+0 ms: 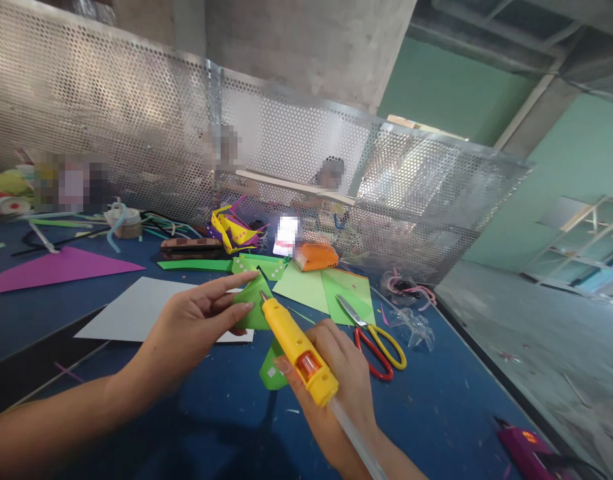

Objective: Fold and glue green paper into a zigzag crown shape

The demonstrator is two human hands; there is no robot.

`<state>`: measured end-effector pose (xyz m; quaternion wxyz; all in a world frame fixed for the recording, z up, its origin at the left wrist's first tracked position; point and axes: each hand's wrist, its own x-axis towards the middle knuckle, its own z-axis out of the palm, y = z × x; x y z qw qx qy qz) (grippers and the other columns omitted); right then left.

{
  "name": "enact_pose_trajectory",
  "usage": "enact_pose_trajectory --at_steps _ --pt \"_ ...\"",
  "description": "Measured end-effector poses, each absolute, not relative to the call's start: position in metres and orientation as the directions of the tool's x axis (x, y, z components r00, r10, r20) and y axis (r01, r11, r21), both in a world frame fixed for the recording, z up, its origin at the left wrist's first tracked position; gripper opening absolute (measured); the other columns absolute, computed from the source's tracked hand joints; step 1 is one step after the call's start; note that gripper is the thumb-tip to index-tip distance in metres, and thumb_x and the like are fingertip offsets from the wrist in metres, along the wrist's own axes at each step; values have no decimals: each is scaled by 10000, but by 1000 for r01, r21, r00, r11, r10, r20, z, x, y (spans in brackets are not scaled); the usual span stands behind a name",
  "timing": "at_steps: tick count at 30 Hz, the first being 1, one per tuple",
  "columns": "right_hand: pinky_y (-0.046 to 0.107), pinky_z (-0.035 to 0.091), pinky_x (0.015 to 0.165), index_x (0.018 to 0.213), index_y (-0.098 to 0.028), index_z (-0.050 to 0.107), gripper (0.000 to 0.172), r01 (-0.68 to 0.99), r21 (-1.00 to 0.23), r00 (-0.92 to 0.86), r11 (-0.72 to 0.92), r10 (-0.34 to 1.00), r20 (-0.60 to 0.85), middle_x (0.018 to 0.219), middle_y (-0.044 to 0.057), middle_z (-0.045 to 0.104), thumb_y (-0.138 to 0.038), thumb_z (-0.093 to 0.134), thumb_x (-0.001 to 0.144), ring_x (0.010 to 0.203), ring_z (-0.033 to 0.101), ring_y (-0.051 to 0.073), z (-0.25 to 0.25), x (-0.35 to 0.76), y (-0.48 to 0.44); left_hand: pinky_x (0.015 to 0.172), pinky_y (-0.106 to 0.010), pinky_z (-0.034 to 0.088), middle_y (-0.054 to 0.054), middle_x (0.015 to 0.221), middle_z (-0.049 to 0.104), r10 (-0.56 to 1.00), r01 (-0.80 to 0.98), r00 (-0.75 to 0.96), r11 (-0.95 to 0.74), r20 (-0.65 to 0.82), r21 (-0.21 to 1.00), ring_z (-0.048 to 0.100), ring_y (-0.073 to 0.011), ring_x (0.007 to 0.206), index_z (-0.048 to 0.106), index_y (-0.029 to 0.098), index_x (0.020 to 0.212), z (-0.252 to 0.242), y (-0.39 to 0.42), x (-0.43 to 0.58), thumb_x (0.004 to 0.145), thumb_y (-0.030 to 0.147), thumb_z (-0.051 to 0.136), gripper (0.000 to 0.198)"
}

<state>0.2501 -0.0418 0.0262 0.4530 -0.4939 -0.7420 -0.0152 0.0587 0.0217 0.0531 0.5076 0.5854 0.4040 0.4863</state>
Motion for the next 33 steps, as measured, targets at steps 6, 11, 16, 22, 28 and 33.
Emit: enact_pose_trajectory --at_steps 6,11,16,22,28,33 --pt "266 376 535 753 -205 502 200 749 -413 -105 518 708 698 691 -17 503 -309 564 913 592 487 126 26 250 -42 554 -241 478 63 584 503 963 -42 198 -177 182 983 524 -107 538 624 173 1280 52 23 58 733 351 706 581" --pt "262 371 532 759 -205 506 190 755 -402 -116 518 709 696 696 -15 506 -302 565 912 590 489 126 26 252 -41 545 -240 474 46 620 548 965 -29 206 -160 163 987 535 -111 549 612 165 1293 51 23 58 738 364 700 596" --pt "269 380 536 763 -207 508 190 756 -406 -112 514 712 693 692 -11 505 -305 559 917 595 490 134 26 252 -41 566 -254 492 45 620 553 965 -18 203 -165 165 986 533 -113 551 614 176 1294 50 24 58 744 359 698 586" --pt "270 378 536 755 -208 505 205 763 -405 -102 504 712 694 687 -14 499 -320 556 919 590 488 135 25 251 -42 564 -249 486 51 610 538 962 -17 209 -175 174 984 532 -111 548 608 174 1298 50 25 59 752 361 693 584" --pt "265 374 535 747 -206 495 207 762 -400 -108 509 710 696 687 -17 497 -304 558 919 591 490 128 27 251 -42 562 -236 476 63 605 511 961 -19 215 -172 172 985 535 -104 548 599 176 1306 50 23 59 764 352 689 576" --pt "260 376 520 752 -207 491 208 759 -413 -87 504 707 702 679 -25 495 -309 562 919 574 484 123 27 250 -42 574 -238 487 70 601 475 964 -48 211 -158 164 986 490 -94 546 597 175 1309 49 23 59 765 353 695 581"
